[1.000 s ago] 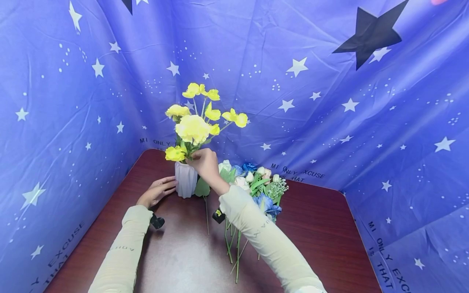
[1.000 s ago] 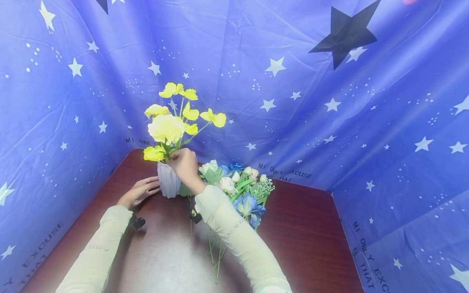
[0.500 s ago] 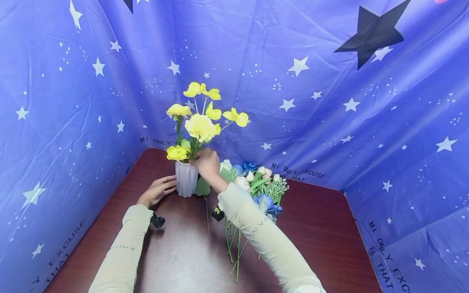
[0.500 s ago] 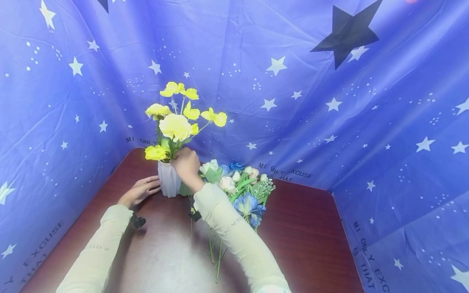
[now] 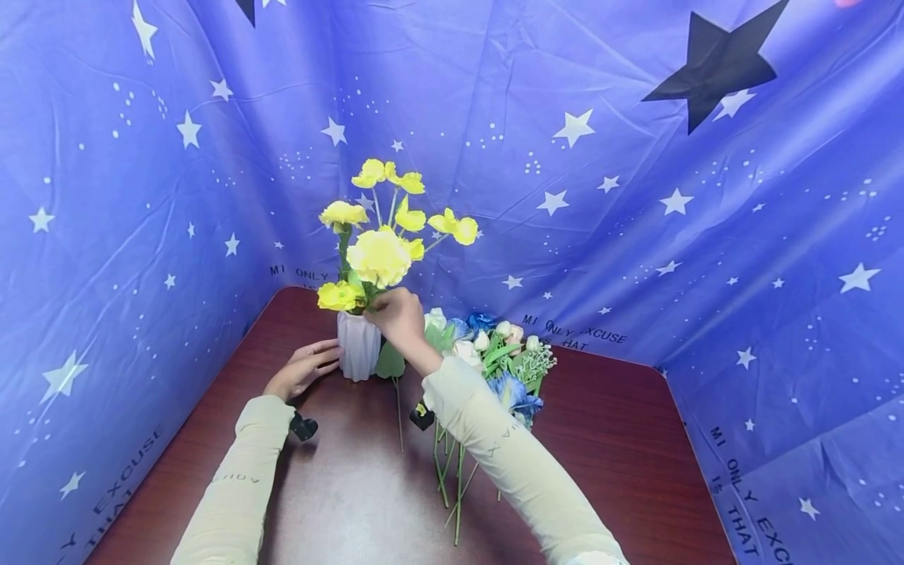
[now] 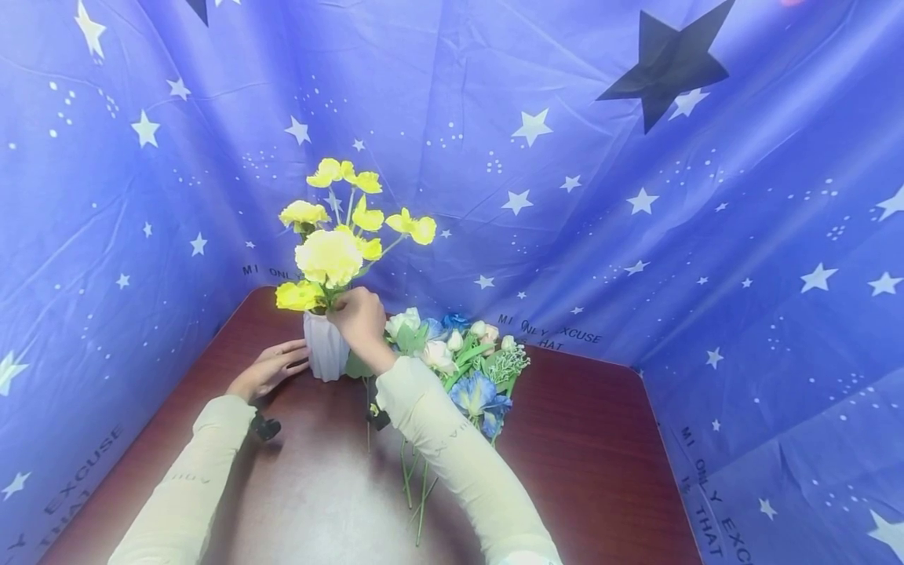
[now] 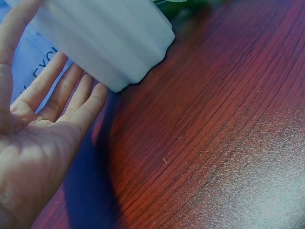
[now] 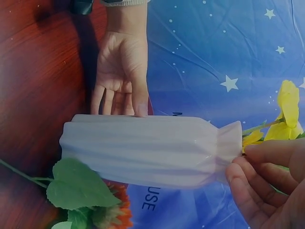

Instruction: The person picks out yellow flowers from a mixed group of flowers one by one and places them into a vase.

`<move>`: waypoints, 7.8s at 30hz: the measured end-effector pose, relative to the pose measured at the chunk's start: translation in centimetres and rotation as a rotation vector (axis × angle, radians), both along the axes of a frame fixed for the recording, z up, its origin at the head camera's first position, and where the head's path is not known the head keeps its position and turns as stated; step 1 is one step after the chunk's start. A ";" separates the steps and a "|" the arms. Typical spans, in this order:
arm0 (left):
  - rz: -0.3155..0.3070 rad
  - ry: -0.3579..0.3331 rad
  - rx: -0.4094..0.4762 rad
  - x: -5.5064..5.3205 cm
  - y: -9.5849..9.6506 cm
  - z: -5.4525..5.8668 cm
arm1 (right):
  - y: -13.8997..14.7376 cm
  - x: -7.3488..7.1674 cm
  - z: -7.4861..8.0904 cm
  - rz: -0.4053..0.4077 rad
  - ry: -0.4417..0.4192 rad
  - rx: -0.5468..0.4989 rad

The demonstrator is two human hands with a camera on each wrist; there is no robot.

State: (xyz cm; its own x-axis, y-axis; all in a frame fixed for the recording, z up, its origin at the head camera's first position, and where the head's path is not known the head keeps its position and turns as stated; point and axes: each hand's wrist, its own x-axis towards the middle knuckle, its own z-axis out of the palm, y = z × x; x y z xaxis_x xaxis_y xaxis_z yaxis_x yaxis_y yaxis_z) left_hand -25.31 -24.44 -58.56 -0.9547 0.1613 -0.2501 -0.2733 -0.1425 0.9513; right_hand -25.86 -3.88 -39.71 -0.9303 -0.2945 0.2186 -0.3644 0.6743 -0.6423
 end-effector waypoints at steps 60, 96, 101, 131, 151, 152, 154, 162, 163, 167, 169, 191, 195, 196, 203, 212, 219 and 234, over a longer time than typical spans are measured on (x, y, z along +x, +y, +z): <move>0.007 -0.017 0.000 0.0 0.0 0.2 | -0.4 -0.3 3.6 -0.089 -0.102 0.019; 0.007 0.070 -0.032 0.5 0.1 0.2 | 0.2 0.4 1.6 -0.042 -0.060 -0.156; 0.016 0.077 -0.031 0.6 0.3 0.3 | -0.1 0.4 1.4 -0.076 -0.057 -0.120; 0.044 0.052 -0.049 0.2 0.4 0.6 | 0.2 -0.2 0.6 -0.124 -0.098 -0.124; 0.088 0.068 -0.046 0.2 0.8 0.7 | 0.8 -0.3 0.6 -0.080 -0.116 -0.166; 0.091 0.068 -0.047 0.2 0.8 0.6 | 0.8 -0.3 0.6 -0.076 -0.117 -0.168; 0.093 0.070 -0.048 0.2 0.8 0.6 | 0.8 -0.3 0.5 -0.070 -0.124 -0.172; 0.081 0.079 -0.047 0.4 0.7 0.5 | 0.9 -0.3 0.2 -0.047 -0.139 -0.188; 0.079 0.079 -0.044 0.5 0.7 0.6 | 0.9 -0.3 0.2 -0.043 -0.138 -0.190; 0.080 0.073 -0.035 0.4 0.6 0.5 | 0.9 -0.2 0.1 -0.035 -0.142 -0.196; 0.084 0.071 -0.028 0.4 0.6 0.5 | 1.0 -0.2 0.2 -0.035 -0.144 -0.196; 0.047 0.047 -0.055 0.4 0.8 0.8 | 1.5 0.1 0.6 -0.023 -0.183 -0.232; 0.053 0.033 -0.030 0.4 0.6 1.0 | 1.8 0.1 0.9 -0.004 -0.187 -0.237; 0.047 0.036 -0.035 0.5 0.6 1.0 | 1.9 0.1 1.0 -0.001 -0.188 -0.237; 0.026 0.035 -0.020 0.4 0.5 1.0 | 2.5 0.2 1.6 0.001 -0.187 -0.210; -0.006 0.045 -0.019 0.8 0.4 1.7 | 4.2 0.5 2.6 0.015 -0.187 -0.248; 0.093 0.095 -0.001 1.4 0.3 3.9 | 6.7 0.7 3.8 0.038 -0.231 -0.385; 1.026 0.507 0.353 4.9 1.8 14.8 | 15.8 1.9 5.0 -0.084 -0.179 -0.796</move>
State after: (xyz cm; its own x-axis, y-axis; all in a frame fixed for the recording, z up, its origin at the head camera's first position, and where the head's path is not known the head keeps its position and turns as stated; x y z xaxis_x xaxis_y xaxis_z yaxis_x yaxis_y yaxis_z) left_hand -20.40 -22.59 -43.77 -0.6556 -0.7489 0.0965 0.5148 -0.3498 0.7827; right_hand -23.97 11.96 -34.75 -0.9829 -0.0415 0.1793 -0.1800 0.0120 -0.9836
